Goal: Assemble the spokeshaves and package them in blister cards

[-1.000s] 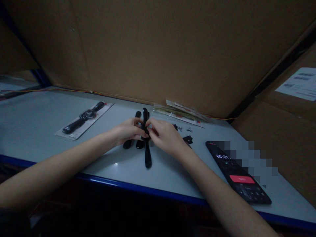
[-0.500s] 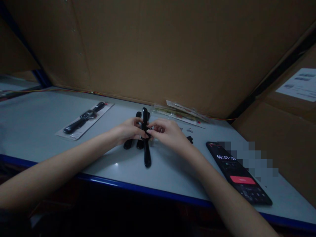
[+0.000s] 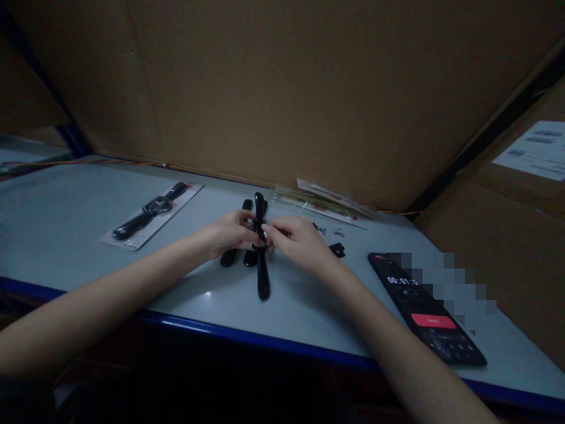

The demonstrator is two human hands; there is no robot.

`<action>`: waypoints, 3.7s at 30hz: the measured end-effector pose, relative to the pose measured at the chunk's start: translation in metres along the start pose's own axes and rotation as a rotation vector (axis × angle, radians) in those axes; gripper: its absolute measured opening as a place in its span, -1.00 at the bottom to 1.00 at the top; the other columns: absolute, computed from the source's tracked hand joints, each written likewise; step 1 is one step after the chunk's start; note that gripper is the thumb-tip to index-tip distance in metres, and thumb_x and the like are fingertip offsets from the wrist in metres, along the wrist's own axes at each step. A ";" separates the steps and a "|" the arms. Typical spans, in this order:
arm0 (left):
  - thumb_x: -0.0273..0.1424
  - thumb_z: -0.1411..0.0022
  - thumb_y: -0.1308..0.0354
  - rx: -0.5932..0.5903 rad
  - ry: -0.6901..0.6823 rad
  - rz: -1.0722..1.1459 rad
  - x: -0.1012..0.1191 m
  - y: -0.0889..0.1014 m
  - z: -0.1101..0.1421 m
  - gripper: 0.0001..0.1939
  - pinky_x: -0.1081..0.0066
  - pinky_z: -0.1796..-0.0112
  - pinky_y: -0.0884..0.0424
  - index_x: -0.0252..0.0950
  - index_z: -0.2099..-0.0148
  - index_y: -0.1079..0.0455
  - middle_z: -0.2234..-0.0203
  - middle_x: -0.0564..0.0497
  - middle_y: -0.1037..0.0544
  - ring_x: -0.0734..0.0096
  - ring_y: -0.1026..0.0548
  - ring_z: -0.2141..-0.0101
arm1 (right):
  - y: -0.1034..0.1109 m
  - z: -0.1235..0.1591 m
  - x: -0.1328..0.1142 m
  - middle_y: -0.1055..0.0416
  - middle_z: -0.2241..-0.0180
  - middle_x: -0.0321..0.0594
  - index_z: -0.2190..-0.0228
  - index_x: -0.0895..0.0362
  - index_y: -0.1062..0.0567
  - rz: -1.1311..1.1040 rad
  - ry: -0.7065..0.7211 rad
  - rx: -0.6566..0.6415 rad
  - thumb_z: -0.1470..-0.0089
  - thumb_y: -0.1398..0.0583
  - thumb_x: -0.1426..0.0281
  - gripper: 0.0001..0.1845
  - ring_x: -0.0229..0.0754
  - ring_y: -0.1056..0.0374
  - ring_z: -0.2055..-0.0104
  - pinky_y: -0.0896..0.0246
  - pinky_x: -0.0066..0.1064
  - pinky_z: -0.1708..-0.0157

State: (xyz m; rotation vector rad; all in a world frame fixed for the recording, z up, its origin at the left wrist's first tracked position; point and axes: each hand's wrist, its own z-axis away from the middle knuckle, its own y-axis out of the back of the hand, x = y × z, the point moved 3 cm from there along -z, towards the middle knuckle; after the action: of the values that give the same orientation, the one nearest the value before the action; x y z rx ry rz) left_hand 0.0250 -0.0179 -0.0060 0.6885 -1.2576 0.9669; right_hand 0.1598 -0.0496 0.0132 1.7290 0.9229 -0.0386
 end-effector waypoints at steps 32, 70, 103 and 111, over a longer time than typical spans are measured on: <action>-0.80 0.12 -0.13 0.005 0.015 0.010 0.003 -0.001 0.003 -0.50 0.37 0.38 -0.43 -0.48 0.08 -0.20 0.52 0.02 -0.45 0.42 -0.51 0.52 | 0.012 0.004 -0.001 -0.28 0.67 -0.37 0.47 0.11 -0.45 0.259 0.050 0.049 -0.06 -0.10 0.35 -0.84 -0.32 -0.15 0.60 0.05 -0.40 0.43; -0.81 0.15 -0.14 0.010 0.008 0.049 0.000 0.001 0.000 -0.47 0.31 0.37 -0.43 -0.51 0.06 -0.20 0.49 -0.03 -0.47 0.40 -0.51 0.52 | 0.009 0.004 -0.002 -0.19 0.70 -0.44 0.32 0.09 -0.44 0.326 0.044 0.015 0.00 -0.08 0.44 -0.82 -0.34 -0.09 0.62 0.06 -0.39 0.36; -0.78 0.18 -0.17 0.057 0.012 -0.023 0.003 0.002 0.002 -0.55 0.46 0.41 -0.41 -0.43 0.18 -0.27 0.50 0.04 -0.44 0.51 -0.46 0.49 | 0.001 0.005 -0.009 -0.35 0.59 -0.34 0.29 0.08 -0.48 0.212 0.066 -0.047 -0.07 -0.07 0.42 -0.79 -0.29 -0.19 0.51 0.06 -0.43 0.41; -0.79 0.15 -0.15 0.030 0.023 0.020 0.004 0.000 0.004 -0.48 0.38 0.38 -0.42 -0.50 0.07 -0.21 0.46 -0.01 -0.45 0.47 -0.49 0.50 | 0.008 0.004 -0.004 -0.28 0.65 -0.39 0.29 0.10 -0.45 0.338 0.034 -0.023 -0.07 -0.07 0.34 -0.81 -0.33 -0.11 0.61 0.06 -0.37 0.34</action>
State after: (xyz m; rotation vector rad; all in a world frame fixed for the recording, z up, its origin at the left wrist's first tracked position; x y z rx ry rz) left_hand 0.0228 -0.0205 -0.0008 0.6875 -1.2342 1.0087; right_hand 0.1641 -0.0557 0.0199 1.8469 0.6425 0.2227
